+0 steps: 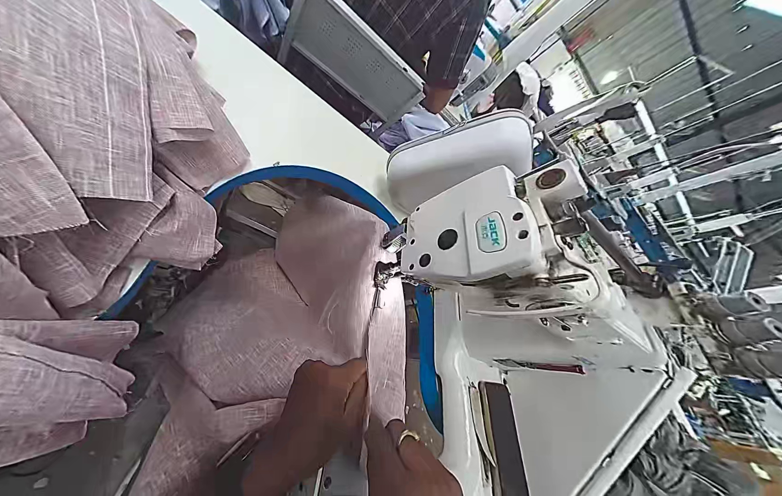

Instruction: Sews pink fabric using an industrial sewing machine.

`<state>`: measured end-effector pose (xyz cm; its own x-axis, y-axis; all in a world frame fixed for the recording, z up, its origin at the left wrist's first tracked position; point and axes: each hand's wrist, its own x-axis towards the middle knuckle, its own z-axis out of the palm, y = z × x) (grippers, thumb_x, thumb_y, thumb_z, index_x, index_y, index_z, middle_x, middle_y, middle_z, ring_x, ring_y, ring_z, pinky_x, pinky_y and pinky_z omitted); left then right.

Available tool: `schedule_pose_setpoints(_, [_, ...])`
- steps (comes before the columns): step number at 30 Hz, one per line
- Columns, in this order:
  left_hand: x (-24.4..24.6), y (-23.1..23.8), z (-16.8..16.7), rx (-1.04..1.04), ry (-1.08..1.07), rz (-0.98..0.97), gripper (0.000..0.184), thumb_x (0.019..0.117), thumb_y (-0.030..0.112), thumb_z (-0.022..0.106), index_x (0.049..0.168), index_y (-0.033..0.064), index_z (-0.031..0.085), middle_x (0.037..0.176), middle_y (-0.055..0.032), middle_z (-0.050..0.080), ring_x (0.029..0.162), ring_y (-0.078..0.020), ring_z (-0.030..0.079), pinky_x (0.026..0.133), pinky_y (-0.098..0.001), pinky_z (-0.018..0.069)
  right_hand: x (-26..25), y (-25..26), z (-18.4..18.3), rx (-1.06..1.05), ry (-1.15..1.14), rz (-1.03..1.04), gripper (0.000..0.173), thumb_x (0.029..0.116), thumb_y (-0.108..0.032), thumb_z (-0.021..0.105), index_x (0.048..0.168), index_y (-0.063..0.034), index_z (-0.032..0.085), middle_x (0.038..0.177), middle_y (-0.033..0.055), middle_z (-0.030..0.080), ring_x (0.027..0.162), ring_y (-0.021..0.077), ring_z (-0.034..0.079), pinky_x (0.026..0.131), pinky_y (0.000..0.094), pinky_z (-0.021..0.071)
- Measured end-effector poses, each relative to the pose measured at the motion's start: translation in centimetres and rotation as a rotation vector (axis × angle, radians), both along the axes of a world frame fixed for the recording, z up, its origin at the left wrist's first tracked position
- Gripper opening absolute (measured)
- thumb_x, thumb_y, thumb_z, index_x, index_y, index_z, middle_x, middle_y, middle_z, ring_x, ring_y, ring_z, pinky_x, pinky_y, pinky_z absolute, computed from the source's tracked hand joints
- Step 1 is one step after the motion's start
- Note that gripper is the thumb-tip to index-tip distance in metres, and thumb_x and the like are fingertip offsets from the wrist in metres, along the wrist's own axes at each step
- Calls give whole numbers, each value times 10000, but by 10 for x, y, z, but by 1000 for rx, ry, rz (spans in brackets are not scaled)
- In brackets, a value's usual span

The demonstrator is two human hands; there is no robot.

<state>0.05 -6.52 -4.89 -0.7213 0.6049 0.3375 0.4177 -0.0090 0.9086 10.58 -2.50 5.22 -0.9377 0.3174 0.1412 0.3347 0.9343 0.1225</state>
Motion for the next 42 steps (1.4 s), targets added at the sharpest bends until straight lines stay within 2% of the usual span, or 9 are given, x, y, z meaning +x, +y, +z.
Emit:
schedule_pose_setpoints(8, [12,7,-9,78,3,81,300,957,204,500,758,91,693,503,-7,522,420,-126,506,406,-314,383,-9,20,-27,75,310,-47,189,876,-89,635,897,3,799,627,87,655,518,152,615,490,237,483])
schedule_pose_setpoints(13, [0,22,-3,47,-37,114,315,1008,206,506,813,66,710,530,-5,525,453,-113,504,448,-293,393,28,28,-40,-362,484,-161,165,889,-86,669,865,54,753,674,85,692,579,3,610,601,120,504])
schedule_pose_setpoints(19, [26,-1,-3,-15,110,187,286,939,187,502,748,109,701,519,-8,558,447,-151,576,402,-332,441,-12,18,-12,71,112,51,137,859,-53,612,779,-29,721,596,65,601,479,170,608,420,278,469])
schedule_pose_setpoints(26, [1,13,2,-30,128,222,280,937,225,546,721,87,658,506,-15,531,432,-156,555,401,-341,417,-22,38,-43,145,365,-20,208,885,-117,601,840,-12,775,617,81,661,494,183,640,426,305,481])
schedule_pose_setpoints(29, [8,-10,6,-71,189,222,329,953,273,542,713,98,683,510,-13,551,428,-149,552,390,-322,404,10,42,-58,31,197,-250,182,855,-91,638,895,4,788,715,160,707,571,306,695,468,436,526])
schedule_pose_setpoints(31, [12,-19,2,-102,243,251,312,960,265,545,789,103,750,636,-27,641,560,-174,642,484,-332,505,24,64,-58,-275,-166,-472,193,933,-117,643,961,31,764,858,241,718,778,427,722,651,588,554])
schedule_pose_setpoints(34, [5,-16,5,23,268,233,327,998,252,534,828,79,752,739,-41,667,714,-189,620,666,-316,497,50,116,-55,-689,-93,-235,165,905,-98,670,862,37,756,850,169,730,840,283,716,795,493,573])
schedule_pose_setpoints(37, [25,-14,2,103,245,160,296,980,158,527,811,52,745,670,-52,706,608,-142,687,581,-284,554,47,72,-7,-472,30,190,151,887,-34,637,787,-3,745,753,149,710,727,283,714,672,441,582])
schedule_pose_setpoints(42, [27,5,-10,88,175,241,301,943,142,501,842,44,768,666,-47,699,608,-132,667,589,-267,522,18,35,-31,-80,23,171,99,800,-43,623,806,-68,719,631,90,616,484,235,631,381,365,461])
